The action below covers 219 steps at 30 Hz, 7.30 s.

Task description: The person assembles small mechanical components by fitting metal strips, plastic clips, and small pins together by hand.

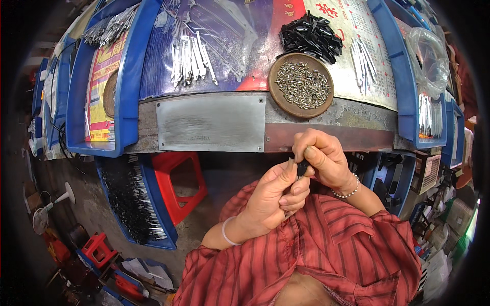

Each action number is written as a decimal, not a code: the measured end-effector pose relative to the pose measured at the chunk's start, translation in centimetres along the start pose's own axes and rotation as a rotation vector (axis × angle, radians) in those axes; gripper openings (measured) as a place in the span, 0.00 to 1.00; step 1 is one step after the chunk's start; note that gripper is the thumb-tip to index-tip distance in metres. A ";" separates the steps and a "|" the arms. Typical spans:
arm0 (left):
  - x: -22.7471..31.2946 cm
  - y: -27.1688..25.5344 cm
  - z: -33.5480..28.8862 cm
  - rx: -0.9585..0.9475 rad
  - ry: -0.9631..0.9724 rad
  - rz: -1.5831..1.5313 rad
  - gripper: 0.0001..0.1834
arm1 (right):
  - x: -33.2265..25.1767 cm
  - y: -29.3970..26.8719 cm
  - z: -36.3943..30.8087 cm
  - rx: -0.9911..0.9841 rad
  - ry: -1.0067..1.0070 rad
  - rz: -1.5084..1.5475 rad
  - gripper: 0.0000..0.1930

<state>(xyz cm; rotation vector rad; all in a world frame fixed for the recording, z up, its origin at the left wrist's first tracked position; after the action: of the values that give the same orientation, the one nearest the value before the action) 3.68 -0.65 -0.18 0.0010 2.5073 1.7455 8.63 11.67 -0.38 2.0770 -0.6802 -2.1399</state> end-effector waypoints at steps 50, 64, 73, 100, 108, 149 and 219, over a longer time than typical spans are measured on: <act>1.8 2.1 1.6 -0.144 0.198 0.092 0.17 | -4.8 -1.1 2.4 0.155 0.113 -0.100 0.10; 2.8 0.8 0.0 -0.083 0.288 0.122 0.17 | -6.1 -3.8 6.5 0.089 -0.081 -1.584 0.12; 2.9 0.1 -0.5 -0.116 0.258 0.123 0.17 | -5.2 -4.6 7.5 0.125 -0.107 -1.624 0.05; 2.2 -0.7 1.2 -0.014 0.226 0.071 0.16 | -5.4 -0.6 2.4 -0.103 0.201 -0.139 0.03; 2.0 0.1 1.0 0.040 0.252 0.108 0.15 | -5.2 -0.1 2.3 -0.074 0.175 -0.307 0.04; 1.8 0.8 2.8 -0.001 0.246 0.346 0.13 | -3.5 -2.0 1.7 -0.074 0.118 -0.328 0.09; 0.4 0.1 0.7 -0.049 0.151 0.147 0.18 | -5.5 -2.9 6.2 0.211 -0.165 -1.698 0.05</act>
<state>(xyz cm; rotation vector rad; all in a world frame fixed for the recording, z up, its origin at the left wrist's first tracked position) 3.29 0.01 -0.37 0.0533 2.6297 1.9315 3.75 17.78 3.54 3.0013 1.5731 -2.7558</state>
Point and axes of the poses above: each hand's wrist, its own z-axis towards the middle knuckle, its own y-axis out of the palm, x = y × z, the point moved 3 cm from there along z, towards the middle knuckle, and after that the axes turned 1 degree about y, right-handed, at the moved point
